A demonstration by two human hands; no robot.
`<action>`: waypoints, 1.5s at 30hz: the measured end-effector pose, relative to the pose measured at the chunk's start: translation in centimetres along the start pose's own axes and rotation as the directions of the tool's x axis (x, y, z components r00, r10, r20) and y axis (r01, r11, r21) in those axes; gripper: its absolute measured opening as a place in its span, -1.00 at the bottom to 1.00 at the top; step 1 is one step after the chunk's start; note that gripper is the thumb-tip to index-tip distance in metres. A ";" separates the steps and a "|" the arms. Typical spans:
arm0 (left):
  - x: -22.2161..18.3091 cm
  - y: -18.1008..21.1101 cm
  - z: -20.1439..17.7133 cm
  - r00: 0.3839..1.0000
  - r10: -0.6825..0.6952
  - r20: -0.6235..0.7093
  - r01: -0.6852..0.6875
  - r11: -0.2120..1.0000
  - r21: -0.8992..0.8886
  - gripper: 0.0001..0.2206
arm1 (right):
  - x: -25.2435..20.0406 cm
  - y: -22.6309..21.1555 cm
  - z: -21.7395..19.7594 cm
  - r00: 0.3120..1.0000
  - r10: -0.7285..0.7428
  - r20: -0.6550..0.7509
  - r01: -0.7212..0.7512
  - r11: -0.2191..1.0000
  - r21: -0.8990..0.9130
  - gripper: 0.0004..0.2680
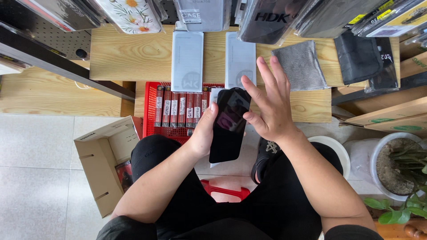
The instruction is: The person repeatedly takes a black rectangular item out of a white paper sleeve, wipes the item with their hand, and places it back into the sleeve. They handle multiple identical items from a red basket on a wooden table.
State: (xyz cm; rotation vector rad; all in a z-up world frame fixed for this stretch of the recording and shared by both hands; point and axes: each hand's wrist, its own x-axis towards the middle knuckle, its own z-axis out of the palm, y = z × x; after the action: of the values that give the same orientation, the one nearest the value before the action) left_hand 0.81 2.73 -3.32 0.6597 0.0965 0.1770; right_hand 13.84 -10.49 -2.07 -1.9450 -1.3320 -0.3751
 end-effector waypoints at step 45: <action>3.5 8.5 -2.0 0.945 0.145 -0.294 -0.243 0.912 -0.330 -0.47 | -1.9 -6.3 2.1 0.999 -0.030 0.043 0.008 0.892 0.451 -0.49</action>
State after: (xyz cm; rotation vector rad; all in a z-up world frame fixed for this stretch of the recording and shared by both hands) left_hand 2.81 11.16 0.24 0.2702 0.2487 0.4664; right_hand 7.11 -9.06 -2.13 -1.5580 -1.3300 -0.0166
